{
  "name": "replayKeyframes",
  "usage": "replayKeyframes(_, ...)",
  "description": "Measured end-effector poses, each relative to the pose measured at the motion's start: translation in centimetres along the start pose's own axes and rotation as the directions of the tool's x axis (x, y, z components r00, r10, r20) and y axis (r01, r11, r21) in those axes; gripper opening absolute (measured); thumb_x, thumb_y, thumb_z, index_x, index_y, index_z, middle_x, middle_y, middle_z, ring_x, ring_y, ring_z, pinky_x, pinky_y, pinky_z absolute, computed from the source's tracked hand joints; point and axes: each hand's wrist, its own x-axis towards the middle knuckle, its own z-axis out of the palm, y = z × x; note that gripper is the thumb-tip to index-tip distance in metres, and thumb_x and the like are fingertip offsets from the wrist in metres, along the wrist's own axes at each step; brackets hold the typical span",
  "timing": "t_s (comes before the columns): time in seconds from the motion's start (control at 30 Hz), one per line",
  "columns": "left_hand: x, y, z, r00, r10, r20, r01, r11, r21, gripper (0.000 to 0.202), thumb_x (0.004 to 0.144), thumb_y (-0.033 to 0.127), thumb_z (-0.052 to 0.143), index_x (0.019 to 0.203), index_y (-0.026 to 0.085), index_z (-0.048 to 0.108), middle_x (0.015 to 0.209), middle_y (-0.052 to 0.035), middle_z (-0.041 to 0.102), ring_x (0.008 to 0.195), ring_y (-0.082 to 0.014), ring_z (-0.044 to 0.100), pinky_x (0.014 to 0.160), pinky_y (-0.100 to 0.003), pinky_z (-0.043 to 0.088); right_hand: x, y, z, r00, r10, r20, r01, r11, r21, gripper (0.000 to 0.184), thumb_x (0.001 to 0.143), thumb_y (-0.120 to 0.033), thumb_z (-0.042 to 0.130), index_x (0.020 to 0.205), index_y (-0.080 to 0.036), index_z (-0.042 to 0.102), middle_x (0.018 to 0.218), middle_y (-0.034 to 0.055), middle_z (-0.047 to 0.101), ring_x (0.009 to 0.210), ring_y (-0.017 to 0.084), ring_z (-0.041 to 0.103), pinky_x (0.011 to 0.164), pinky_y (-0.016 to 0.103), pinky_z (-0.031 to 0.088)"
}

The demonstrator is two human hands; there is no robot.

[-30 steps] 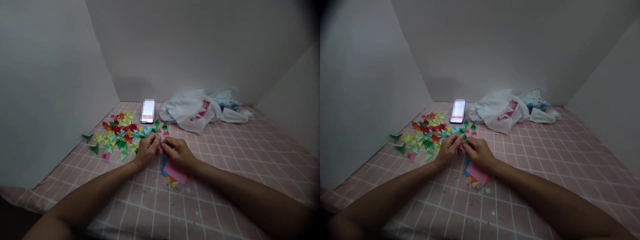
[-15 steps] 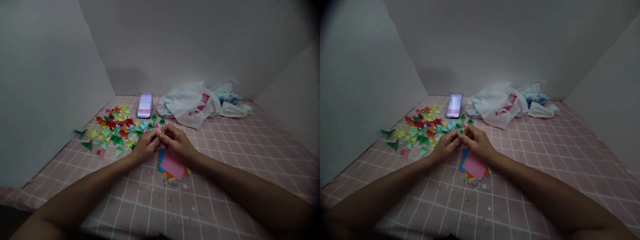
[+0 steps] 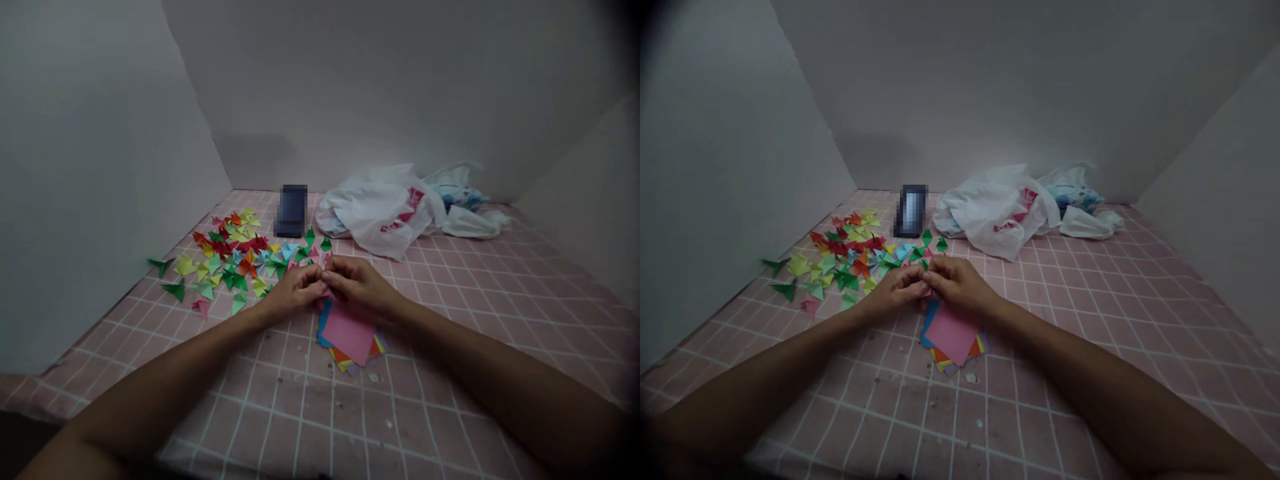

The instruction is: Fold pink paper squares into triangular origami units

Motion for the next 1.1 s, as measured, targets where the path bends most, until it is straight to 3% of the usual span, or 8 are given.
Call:
replayKeyframes(0.13,0.0,-0.3,0.2,0.999,-0.041,0.012,0.042,0.996,-0.075,0.044,0.084,0.060,0.065,0.082,0.018,0.053,0.073,0.0002,0.061,0.054,-0.0110,0.060,0.054,-0.024,0.047,-0.3,-0.4,0.1,0.984,-0.126,-0.127,0.094,0.968,-0.233,0.030,0.094,-0.033,0.052,0.066,-0.021,0.047,0.061,-0.0023,0.050,0.056,0.012,0.044,0.056,0.027,0.032)
replayKeyframes(0.23,-0.1,-0.2,0.4,0.999,0.013,-0.043,-0.013,1.000,-0.005,0.045,0.087,0.061,0.062,0.078,0.019,0.050,0.062,0.0044,0.053,0.045,-0.0083,0.050,0.047,-0.022,0.040,-0.7,-0.6,0.6,0.958,-0.195,-0.212,0.116,0.934,-0.337,0.032,0.094,-0.030,0.051,0.065,-0.022,0.043,0.059,-0.0022,0.047,0.056,0.012,0.043,0.057,0.028,0.030)
replayKeyframes(0.43,-0.3,-0.1,0.1,0.997,0.050,-0.061,-0.046,0.997,0.066,0.045,0.087,0.061,0.061,0.076,0.020,0.049,0.055,0.0068,0.047,0.041,-0.0076,0.042,0.042,-0.021,0.035,-0.3,0.0,0.7,0.992,-0.097,-0.083,0.092,0.994,-0.066,0.033,0.096,-0.041,0.051,0.070,-0.022,0.050,0.058,-0.0027,0.051,0.057,0.013,0.046,0.055,0.026,0.035)
replayKeyframes(0.5,-0.4,-0.1,0.1,0.999,0.022,-0.033,-0.019,0.996,0.086,0.044,0.087,0.061,0.062,0.079,0.019,0.053,0.055,0.0063,0.049,0.040,-0.0076,0.042,0.041,-0.021,0.034,-0.1,0.0,0.5,0.991,-0.117,-0.067,0.112,0.991,-0.071,0.033,0.095,-0.039,0.052,0.068,-0.022,0.048,0.058,-0.0030,0.050,0.056,0.013,0.046,0.055,0.026,0.034)
replayKeyframes(0.67,-0.6,0.2,0.3,0.999,0.008,-0.048,-0.004,0.997,0.080,0.046,0.087,0.062,0.061,0.074,0.020,0.049,0.052,0.0073,0.047,0.037,-0.0073,0.041,0.038,-0.021,0.032,-0.4,-0.3,0.7,0.962,-0.217,-0.166,0.166,0.946,-0.277,0.032,0.094,-0.031,0.049,0.064,-0.021,0.045,0.062,-0.0017,0.048,0.057,0.013,0.044,0.057,0.027,0.032)
replayKeyframes(0.83,-0.7,0.7,0.4,0.996,0.047,-0.080,-0.034,0.987,0.156,0.048,0.087,0.063,0.060,0.069,0.020,0.047,0.048,0.0072,0.045,0.037,-0.0079,0.042,0.040,-0.021,0.031,-0.7,-0.4,1.1,0.967,-0.143,-0.211,0.110,0.981,-0.162,0.035,0.095,-0.038,0.050,0.065,-0.021,0.046,0.061,-0.0014,0.049,0.059,0.013,0.045,0.057,0.027,0.034)
replayKeyframes(0.97,-0.6,0.3,0.4,0.993,0.026,-0.117,-0.015,0.995,0.094,0.046,0.090,0.060,0.059,0.069,0.021,0.044,0.049,0.0082,0.042,0.037,-0.0073,0.039,0.041,-0.022,0.033,-0.6,-0.4,1.2,0.976,0.012,-0.216,-0.001,0.999,0.051,0.039,0.096,-0.049,0.051,0.068,-0.023,0.044,0.051,-0.0058,0.044,0.047,0.011,0.039,0.048,0.025,0.031)
replayKeyframes(1.1,-0.6,0.0,0.5,0.996,0.037,-0.084,-0.026,0.991,0.131,0.044,0.092,0.059,0.056,0.072,0.021,0.045,0.053,0.0071,0.045,0.040,-0.0078,0.041,0.042,-0.022,0.034,-0.4,-0.2,0.9,0.961,-0.055,-0.272,0.037,0.997,-0.074,0.047,0.094,-0.056,0.056,0.063,-0.022,0.042,0.053,-0.0051,0.041,0.050,0.010,0.037,0.048,0.025,0.027)
